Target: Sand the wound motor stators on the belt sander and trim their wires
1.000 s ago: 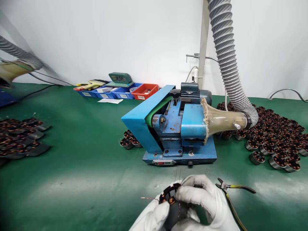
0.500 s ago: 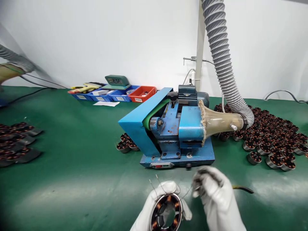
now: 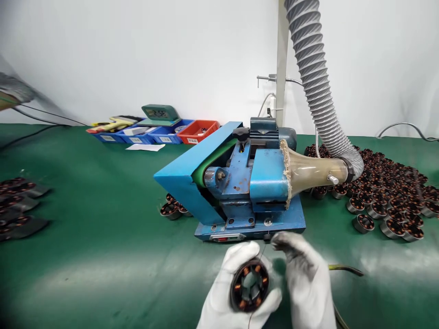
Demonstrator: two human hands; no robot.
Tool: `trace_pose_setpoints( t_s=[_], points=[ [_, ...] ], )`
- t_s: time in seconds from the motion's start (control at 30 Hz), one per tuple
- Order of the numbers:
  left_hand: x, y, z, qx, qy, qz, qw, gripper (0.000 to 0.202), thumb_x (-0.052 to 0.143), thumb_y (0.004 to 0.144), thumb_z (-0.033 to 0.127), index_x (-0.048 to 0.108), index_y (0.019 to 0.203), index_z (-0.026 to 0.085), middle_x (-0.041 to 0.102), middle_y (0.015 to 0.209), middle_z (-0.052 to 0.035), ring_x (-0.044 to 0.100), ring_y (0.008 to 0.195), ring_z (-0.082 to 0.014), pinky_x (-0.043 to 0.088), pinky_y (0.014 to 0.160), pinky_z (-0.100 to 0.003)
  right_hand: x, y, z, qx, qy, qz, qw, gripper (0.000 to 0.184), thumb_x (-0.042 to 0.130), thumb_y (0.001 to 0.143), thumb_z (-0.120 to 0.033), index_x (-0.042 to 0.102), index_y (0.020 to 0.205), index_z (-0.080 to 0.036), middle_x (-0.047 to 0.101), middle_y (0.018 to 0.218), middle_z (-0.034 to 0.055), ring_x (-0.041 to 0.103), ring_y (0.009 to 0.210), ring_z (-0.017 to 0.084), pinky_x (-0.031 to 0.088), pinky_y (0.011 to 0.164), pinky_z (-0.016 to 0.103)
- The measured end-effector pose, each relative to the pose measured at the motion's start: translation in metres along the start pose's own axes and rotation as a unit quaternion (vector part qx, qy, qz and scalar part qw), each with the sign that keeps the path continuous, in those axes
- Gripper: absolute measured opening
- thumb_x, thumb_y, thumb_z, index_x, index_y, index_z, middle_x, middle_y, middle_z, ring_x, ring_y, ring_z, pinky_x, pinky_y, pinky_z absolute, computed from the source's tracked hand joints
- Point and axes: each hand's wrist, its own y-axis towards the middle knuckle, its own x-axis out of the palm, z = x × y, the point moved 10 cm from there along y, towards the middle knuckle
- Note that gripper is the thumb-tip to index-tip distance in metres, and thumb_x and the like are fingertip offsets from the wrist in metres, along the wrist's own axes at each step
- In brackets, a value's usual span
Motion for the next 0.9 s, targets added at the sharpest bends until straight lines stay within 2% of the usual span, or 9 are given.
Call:
trace_pose_setpoints(
  t_s=[0.1,0.2,0.23,0.33,0.43,0.57,0.67,0.77,0.9],
  points=[
    [0.006,0.018,-0.009,0.064,0.065,0.014,0.996,0.052,0.079,0.062,0.014,0.061,0.107,0.031,0.053,0.111,-0.0034,0.054,0.105,-0.0256,0.045,0.094,-0.039,0.014,-0.014,0.021,0.003,-0.085,-0.037,0.996,0.039,0.076,0.068,-0.042,0.072,0.103,-0.024,0.074,0.105,0.0098,0.068,0.097,0.030,0.055,0.086,0.041],
    [0.009,0.032,-0.030,0.021,-0.001,0.028,0.999,0.045,0.073,0.069,0.024,0.058,0.111,0.027,0.055,0.114,-0.0062,0.054,0.108,-0.0275,0.044,0.097,-0.042,0.023,-0.014,0.029,-0.010,-0.147,-0.021,0.989,0.061,0.083,0.058,-0.033,0.064,0.115,-0.021,0.068,0.116,0.0115,0.064,0.106,0.032,0.053,0.090,0.041],
    [0.010,0.035,-0.037,-0.006,-0.038,0.037,0.999,0.039,0.068,0.073,0.028,0.058,0.111,0.026,0.055,0.116,-0.0068,0.054,0.109,-0.0272,0.043,0.098,-0.042,0.026,-0.011,0.028,-0.019,-0.169,-0.017,0.985,0.063,0.082,0.058,-0.031,0.062,0.117,-0.020,0.067,0.117,0.0123,0.064,0.106,0.032,0.054,0.089,0.040],
    [0.012,0.040,-0.049,-0.078,-0.136,0.061,0.986,0.027,0.054,0.083,0.034,0.059,0.107,0.025,0.055,0.118,-0.0065,0.053,0.113,-0.0249,0.040,0.102,-0.040,0.035,0.002,0.023,-0.046,-0.209,-0.022,0.977,0.050,0.071,0.070,-0.027,0.058,0.118,-0.019,0.066,0.116,0.0131,0.066,0.103,0.028,0.056,0.084,0.037],
    [0.015,0.047,-0.049,-0.095,-0.146,0.069,0.982,0.025,0.053,0.084,0.037,0.060,0.104,0.025,0.055,0.119,-0.0050,0.052,0.115,-0.0236,0.038,0.104,-0.038,0.037,0.012,0.016,-0.074,-0.236,-0.017,0.969,0.042,0.064,0.074,-0.023,0.059,0.116,-0.020,0.065,0.113,0.0123,0.066,0.100,0.027,0.057,0.080,0.037],
    [0.020,0.055,-0.052,-0.121,-0.155,0.071,0.978,0.028,0.048,0.087,0.044,0.059,0.103,0.024,0.059,0.112,-0.0064,0.057,0.107,-0.0233,0.048,0.090,-0.035,0.036,0.019,0.008,-0.096,-0.282,-0.014,0.954,0.038,0.063,0.075,-0.023,0.061,0.112,-0.019,0.066,0.109,0.0118,0.066,0.098,0.028,0.055,0.081,0.040],
    [0.023,0.055,-0.054,-0.136,-0.158,0.070,0.976,0.029,0.047,0.086,0.046,0.058,0.102,0.024,0.060,0.109,-0.0067,0.059,0.103,-0.0235,0.051,0.082,-0.033,0.034,0.021,0.008,-0.100,-0.278,-0.016,0.955,0.039,0.062,0.075,-0.023,0.060,0.115,-0.021,0.066,0.110,0.0112,0.066,0.097,0.028,0.055,0.080,0.039],
    [0.018,0.049,-0.049,-0.123,-0.135,0.064,0.981,0.027,0.060,0.079,0.042,0.060,0.101,0.026,0.059,0.113,-0.0055,0.057,0.106,-0.0242,0.050,0.086,-0.034,0.031,0.012,0.014,-0.096,-0.284,-0.028,0.954,0.043,0.064,0.074,-0.024,0.060,0.117,-0.022,0.066,0.112,0.0111,0.066,0.098,0.029,0.056,0.080,0.039],
    [0.005,0.032,-0.052,-0.179,-0.132,0.023,0.975,0.020,0.070,0.074,0.039,0.064,0.089,0.026,0.062,0.102,-0.0034,0.060,0.101,-0.0246,0.049,0.087,-0.035,0.020,-0.021,0.022,-0.094,-0.285,-0.034,0.953,0.044,0.064,0.079,-0.026,0.060,0.123,-0.026,0.066,0.120,0.0102,0.063,0.108,0.032,0.055,0.086,0.040]
  ],
)
